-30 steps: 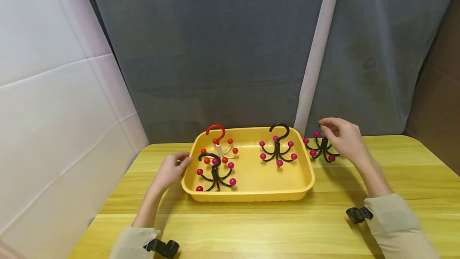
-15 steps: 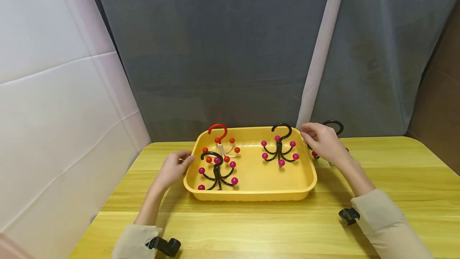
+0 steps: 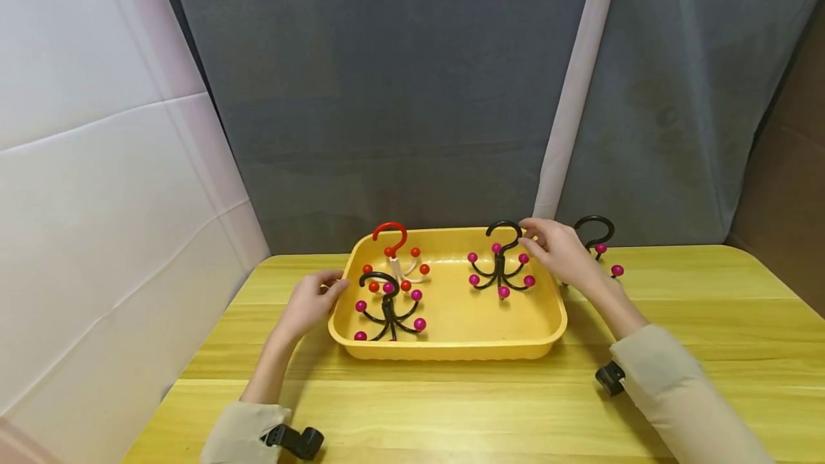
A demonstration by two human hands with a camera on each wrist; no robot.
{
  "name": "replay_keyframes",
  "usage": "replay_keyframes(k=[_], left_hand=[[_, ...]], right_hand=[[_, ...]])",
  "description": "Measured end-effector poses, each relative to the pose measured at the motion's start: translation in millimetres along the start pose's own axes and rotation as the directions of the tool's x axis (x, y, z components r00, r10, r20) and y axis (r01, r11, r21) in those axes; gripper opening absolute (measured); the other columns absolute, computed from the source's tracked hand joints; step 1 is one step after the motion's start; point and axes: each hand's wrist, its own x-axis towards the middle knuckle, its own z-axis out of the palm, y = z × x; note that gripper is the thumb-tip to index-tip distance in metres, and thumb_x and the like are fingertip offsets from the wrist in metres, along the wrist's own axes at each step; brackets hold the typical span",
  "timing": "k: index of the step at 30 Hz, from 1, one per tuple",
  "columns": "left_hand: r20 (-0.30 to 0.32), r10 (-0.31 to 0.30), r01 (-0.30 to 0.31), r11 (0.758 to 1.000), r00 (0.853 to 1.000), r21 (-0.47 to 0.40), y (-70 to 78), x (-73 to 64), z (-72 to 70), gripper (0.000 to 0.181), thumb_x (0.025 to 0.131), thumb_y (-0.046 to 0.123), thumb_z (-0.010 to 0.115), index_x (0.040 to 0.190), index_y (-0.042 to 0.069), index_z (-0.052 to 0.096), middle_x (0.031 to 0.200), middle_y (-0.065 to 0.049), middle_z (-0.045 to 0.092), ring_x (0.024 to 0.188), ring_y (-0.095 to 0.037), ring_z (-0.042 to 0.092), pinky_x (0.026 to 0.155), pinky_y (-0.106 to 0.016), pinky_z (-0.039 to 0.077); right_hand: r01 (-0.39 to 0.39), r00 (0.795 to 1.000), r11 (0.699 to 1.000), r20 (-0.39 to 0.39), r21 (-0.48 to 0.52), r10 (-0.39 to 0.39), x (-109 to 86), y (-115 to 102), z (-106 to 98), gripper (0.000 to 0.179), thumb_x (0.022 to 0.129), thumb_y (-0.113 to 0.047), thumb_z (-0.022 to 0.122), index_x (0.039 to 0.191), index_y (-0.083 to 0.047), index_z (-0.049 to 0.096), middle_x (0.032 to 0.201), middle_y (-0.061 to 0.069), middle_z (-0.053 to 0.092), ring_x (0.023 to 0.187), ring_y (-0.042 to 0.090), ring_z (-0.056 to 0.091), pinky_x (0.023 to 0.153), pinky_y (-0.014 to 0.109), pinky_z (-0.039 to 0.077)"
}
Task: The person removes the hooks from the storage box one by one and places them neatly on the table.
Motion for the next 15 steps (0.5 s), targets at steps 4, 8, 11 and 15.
replay_keyframes(k=[4, 8, 11, 15], left_hand=[[-0.008, -0.016, 0.016, 1.000, 1.000, -0.016, -0.3, 0.5, 2.0, 0.032, 0.101, 0.012, 0.061, 0.123, -0.011, 0.064, 0.096, -0.016, 0.065, 0.084, -0.024, 0.059, 0.068, -0.025, 0.050], [-0.018, -0.032, 0.031, 0.999, 0.999, -0.030, 0.1, 1.2, 5.2, 0.031, 0.100, 0.012, 0.064, 0.122, -0.010, 0.066, 0.095, -0.015, 0.065, 0.082, -0.023, 0.058, 0.064, -0.024, 0.048], [-0.016, -0.037, 0.036, 0.999, 0.999, -0.033, -0.2, 2.0, 7.4, 0.031, 0.099, 0.012, 0.065, 0.121, -0.010, 0.066, 0.094, -0.014, 0.064, 0.080, -0.023, 0.057, 0.063, -0.024, 0.047], [-0.015, -0.041, 0.040, 0.998, 0.999, -0.040, -0.5, 3.1, 8.1, 0.031, 0.099, 0.012, 0.065, 0.121, -0.010, 0.066, 0.094, -0.014, 0.062, 0.079, -0.022, 0.055, 0.063, -0.023, 0.046]], right_hand=[[0.004, 1.000, 1.000, 0.015, 0.022, -0.004, 4.6, -4, 5, 0.031, 0.097, -0.005, 0.067, 0.123, 0.012, 0.061, 0.102, 0.022, 0.069, 0.077, 0.028, 0.070, 0.072, 0.044, 0.059], [-0.009, 0.999, 0.999, 0.038, 0.041, 0.007, 6.7, -5, 11, 0.018, 0.097, -0.003, 0.065, 0.110, 0.009, 0.064, 0.086, 0.016, 0.071, 0.073, 0.029, 0.071, 0.067, 0.040, 0.059], [-0.032, 0.999, 0.998, 0.046, 0.057, 0.029, 6.2, -6, 12, 0.010, 0.098, -0.003, 0.065, 0.102, 0.006, 0.065, 0.079, 0.011, 0.071, 0.073, 0.029, 0.071, 0.067, 0.038, 0.059], [-0.041, 0.999, 0.995, 0.032, 0.090, 0.038, 5.2, -11, 11, 0.011, 0.098, -0.003, 0.065, 0.102, 0.006, 0.066, 0.084, 0.012, 0.072, 0.076, 0.027, 0.073, 0.070, 0.038, 0.059]])
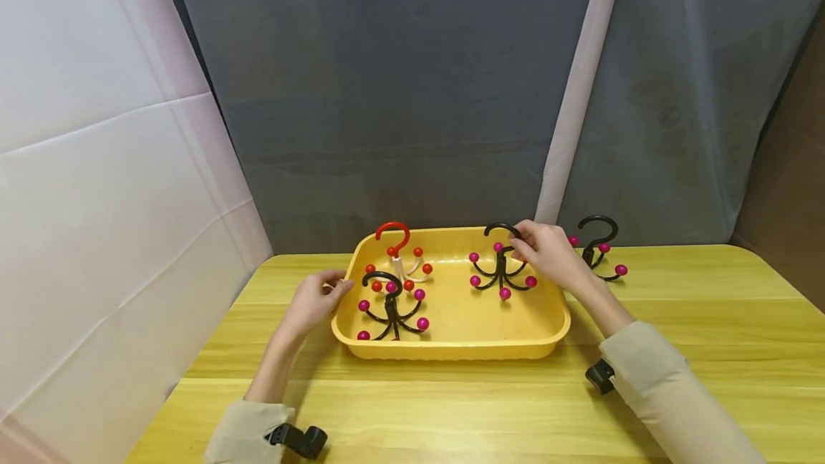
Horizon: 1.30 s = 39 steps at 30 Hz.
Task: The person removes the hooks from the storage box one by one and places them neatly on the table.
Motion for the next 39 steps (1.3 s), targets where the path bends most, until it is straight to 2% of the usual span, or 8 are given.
replay_keyframes(k=[7, 14, 22, 30, 32, 37, 39], left_hand=[[-0.001, -0.001, 0.001, 1.000, 1.000, 0.007, 0.9, 0.0, -3.2, 0.031, 0.099, 0.012, 0.065, 0.121, -0.009, 0.066, 0.095, -0.014, 0.062, 0.080, -0.022, 0.055, 0.063, -0.023, 0.046], [-0.004, -0.011, 0.011, 1.000, 1.000, 0.011, 0.8, -1.9, -4.6, 0.030, 0.099, 0.011, 0.064, 0.121, -0.009, 0.066, 0.094, -0.013, 0.062, 0.078, -0.022, 0.055, 0.061, -0.023, 0.045], [0.003, -0.025, 0.025, 1.000, 1.000, 0.016, 0.3, -3.2, -4.8, 0.031, 0.099, 0.012, 0.064, 0.123, -0.009, 0.065, 0.097, -0.015, 0.063, 0.081, -0.023, 0.056, 0.063, -0.023, 0.047], [0.001, -0.032, 0.032, 0.999, 0.999, 0.026, 0.8, -3.7, -5.9, 0.031, 0.099, 0.011, 0.064, 0.123, -0.009, 0.065, 0.097, -0.014, 0.062, 0.081, -0.023, 0.056, 0.063, -0.023, 0.047], [0.000, -0.031, 0.031, 0.999, 1.000, 0.029, 0.7, -3.8, -6.1, 0.031, 0.099, 0.011, 0.064, 0.123, -0.009, 0.065, 0.096, -0.014, 0.062, 0.081, -0.023, 0.056, 0.062, -0.023, 0.047], [-0.004, -0.026, 0.027, 0.999, 1.000, 0.030, 0.1, -4.1, -6.1, 0.031, 0.099, 0.012, 0.064, 0.122, -0.009, 0.066, 0.096, -0.014, 0.063, 0.080, -0.023, 0.056, 0.061, -0.023, 0.047], [-0.006, -0.023, 0.023, 0.999, 1.000, 0.031, -0.6, -4.2, -6.2, 0.031, 0.100, 0.012, 0.064, 0.122, -0.009, 0.066, 0.096, -0.014, 0.063, 0.079, -0.022, 0.056, 0.061, -0.023, 0.047]], right_hand=[[0.053, 0.995, 0.998, -0.092, 0.043, -0.049, 0.1, -13, -2, 0.010, 0.097, -0.003, 0.067, 0.103, 0.005, 0.067, 0.091, 0.016, 0.072, 0.078, 0.024, 0.074, 0.069, 0.035, 0.059], [0.113, 0.975, 0.992, -0.200, 0.052, -0.101, -1.6, -26, -9, 0.012, 0.097, -0.003, 0.066, 0.105, 0.006, 0.069, 0.094, 0.016, 0.073, 0.077, 0.024, 0.074, 0.067, 0.025, 0.057], [0.158, 0.933, 0.986, -0.336, 0.055, -0.130, -8.2, -33, -23, 0.014, 0.093, 0.002, 0.069, 0.106, 0.008, 0.070, 0.093, 0.018, 0.073, 0.074, 0.027, 0.073, 0.069, 0.008, 0.049], [0.220, 0.878, 0.975, -0.442, 0.029, -0.185, -17.6, -35, -42, 0.017, 0.089, 0.006, 0.072, 0.106, 0.008, 0.071, 0.088, 0.017, 0.074, 0.071, 0.029, 0.073, 0.072, 0.007, 0.048], [0.222, 0.865, 0.975, -0.464, 0.014, -0.190, -20.6, -36, -47, 0.018, 0.089, 0.005, 0.072, 0.107, 0.008, 0.072, 0.087, 0.016, 0.074, 0.071, 0.024, 0.073, 0.073, 0.007, 0.047], [0.212, 0.843, 0.977, -0.503, -0.017, -0.192, -27.7, -36, -60, 0.020, 0.089, 0.006, 0.073, 0.108, 0.009, 0.072, 0.086, 0.019, 0.074, 0.072, -0.011, 0.065, 0.071, 0.005, 0.046], [0.209, 0.837, 0.978, -0.512, -0.025, -0.192, -29.9, -36, -65, 0.020, 0.089, 0.007, 0.072, 0.109, 0.010, 0.071, 0.087, 0.020, 0.074, 0.074, -0.019, 0.059, 0.070, 0.004, 0.045]])
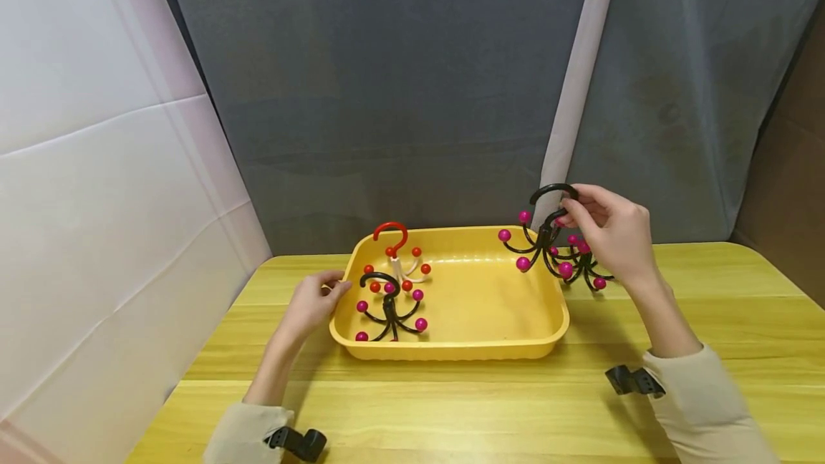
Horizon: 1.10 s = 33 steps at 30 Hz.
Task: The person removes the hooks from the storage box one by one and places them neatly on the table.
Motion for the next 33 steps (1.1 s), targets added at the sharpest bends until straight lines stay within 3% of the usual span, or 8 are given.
replay_keyframes(k=[18, 19, 22, 26, 33], left_hand=[[-0.011, 0.016, -0.016, 1.000, 1.000, 0.004, -2.6, -1.9, -1.9, 0.030, 0.099, 0.011, 0.064, 0.121, -0.009, 0.067, 0.095, -0.015, 0.064, 0.083, -0.024, 0.060, 0.066, -0.023, 0.049], [-0.010, 0.014, -0.014, 1.000, 1.000, 0.003, -2.6, -2.1, -2.1, 0.030, 0.099, 0.011, 0.064, 0.121, -0.009, 0.066, 0.095, -0.015, 0.064, 0.082, -0.024, 0.059, 0.065, -0.023, 0.049], [-0.009, 0.006, -0.006, 1.000, 1.000, 0.001, -2.5, -2.6, -2.6, 0.031, 0.100, 0.011, 0.064, 0.122, -0.010, 0.066, 0.096, -0.015, 0.063, 0.082, -0.024, 0.058, 0.064, -0.022, 0.048], [-0.009, 0.006, -0.006, 1.000, 1.000, -0.002, -2.2, -2.6, -3.0, 0.031, 0.100, 0.011, 0.064, 0.122, -0.010, 0.066, 0.096, -0.015, 0.063, 0.082, -0.024, 0.058, 0.064, -0.022, 0.048], [-0.009, 0.010, -0.010, 1.000, 1.000, -0.004, -2.5, -2.3, -2.6, 0.031, 0.099, 0.011, 0.064, 0.122, -0.010, 0.066, 0.096, -0.015, 0.063, 0.083, -0.024, 0.059, 0.065, -0.022, 0.049]], right_hand=[[-0.008, 0.997, 0.995, -0.072, -0.095, 0.001, -1.4, 15, -46, 0.024, 0.087, 0.010, 0.072, 0.111, 0.008, 0.071, 0.091, 0.023, 0.073, 0.074, -0.021, 0.056, 0.072, 0.003, 0.043], [-0.010, 0.997, 0.995, -0.078, -0.097, 0.002, -1.6, 17, -48, 0.024, 0.087, 0.010, 0.072, 0.111, 0.008, 0.072, 0.091, 0.020, 0.074, 0.073, -0.021, 0.057, 0.071, 0.003, 0.043], [-0.013, 0.995, 0.996, -0.097, -0.092, 0.004, -2.1, 23, -57, 0.025, 0.087, 0.010, 0.072, 0.112, 0.007, 0.072, 0.093, -0.005, 0.075, 0.073, -0.019, 0.058, 0.071, 0.003, 0.044], [-0.023, 0.993, 0.997, -0.119, -0.080, 0.014, -3.6, 32, -69, 0.024, 0.088, 0.010, 0.071, 0.112, 0.009, 0.071, 0.094, -0.036, 0.062, 0.074, -0.018, 0.059, 0.072, 0.003, 0.044], [-0.075, 0.987, 0.993, -0.151, -0.094, 0.060, -8.6, 46, -85, 0.027, 0.089, 0.010, 0.070, 0.115, 0.008, 0.069, 0.093, -0.035, 0.061, 0.073, -0.018, 0.059, 0.072, 0.003, 0.043]])
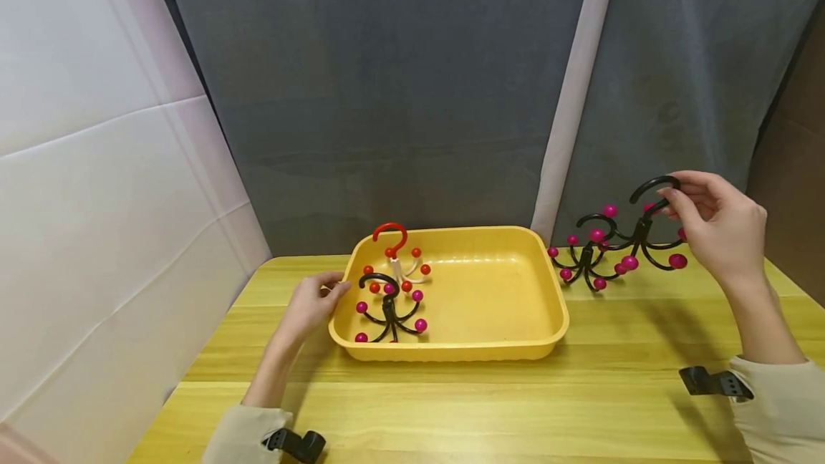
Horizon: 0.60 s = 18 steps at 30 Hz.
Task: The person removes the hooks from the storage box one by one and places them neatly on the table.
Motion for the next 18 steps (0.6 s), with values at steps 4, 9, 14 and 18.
replay_keyframes(k=[4, 9, 14, 18], left_hand=[[0.005, -0.005, 0.005, 1.000, 1.000, 0.001, 0.4, -0.4, -0.2, 0.032, 0.100, 0.012, 0.063, 0.123, -0.009, 0.066, 0.097, -0.015, 0.064, 0.085, -0.025, 0.060, 0.067, -0.023, 0.050], [0.007, -0.015, 0.015, 1.000, 1.000, 0.004, 0.7, -0.2, -0.1, 0.032, 0.100, 0.013, 0.063, 0.124, -0.008, 0.066, 0.099, -0.015, 0.064, 0.086, -0.025, 0.060, 0.068, -0.024, 0.050], [0.006, -0.018, 0.018, 1.000, 1.000, 0.006, 0.0, 0.0, 0.1, 0.032, 0.100, 0.013, 0.063, 0.124, -0.008, 0.066, 0.100, -0.015, 0.064, 0.087, -0.026, 0.061, 0.070, -0.024, 0.051], [0.002, -0.021, 0.021, 1.000, 1.000, 0.004, 0.0, 0.1, 0.3, 0.032, 0.100, 0.013, 0.064, 0.124, -0.008, 0.066, 0.100, -0.015, 0.064, 0.087, -0.026, 0.061, 0.069, -0.024, 0.051]], right_hand=[[-0.043, 0.999, 0.999, -0.010, -0.033, 0.043, -1.0, 8, -6, 0.029, 0.089, 0.010, 0.069, 0.118, 0.010, 0.065, 0.093, -0.035, 0.059, 0.071, -0.019, 0.056, 0.071, 0.002, 0.042], [-0.084, 0.996, 0.995, -0.024, -0.056, 0.083, -2.1, 17, -13, 0.028, 0.090, 0.009, 0.069, 0.116, 0.013, 0.061, 0.091, -0.037, 0.057, 0.070, -0.020, 0.055, 0.070, 0.001, 0.041], [-0.115, 0.993, 0.990, -0.017, -0.085, 0.114, -4.3, 29, -17, 0.027, 0.091, 0.009, 0.068, 0.116, 0.013, 0.060, 0.090, -0.039, 0.055, 0.070, -0.021, 0.054, 0.070, 0.000, 0.041], [-0.136, 0.991, 0.982, -0.019, -0.130, 0.135, -6.3, 38, -22, 0.027, 0.091, 0.006, 0.069, 0.116, 0.011, 0.061, 0.088, -0.042, 0.052, 0.069, -0.024, 0.051, 0.069, -0.001, 0.039]])
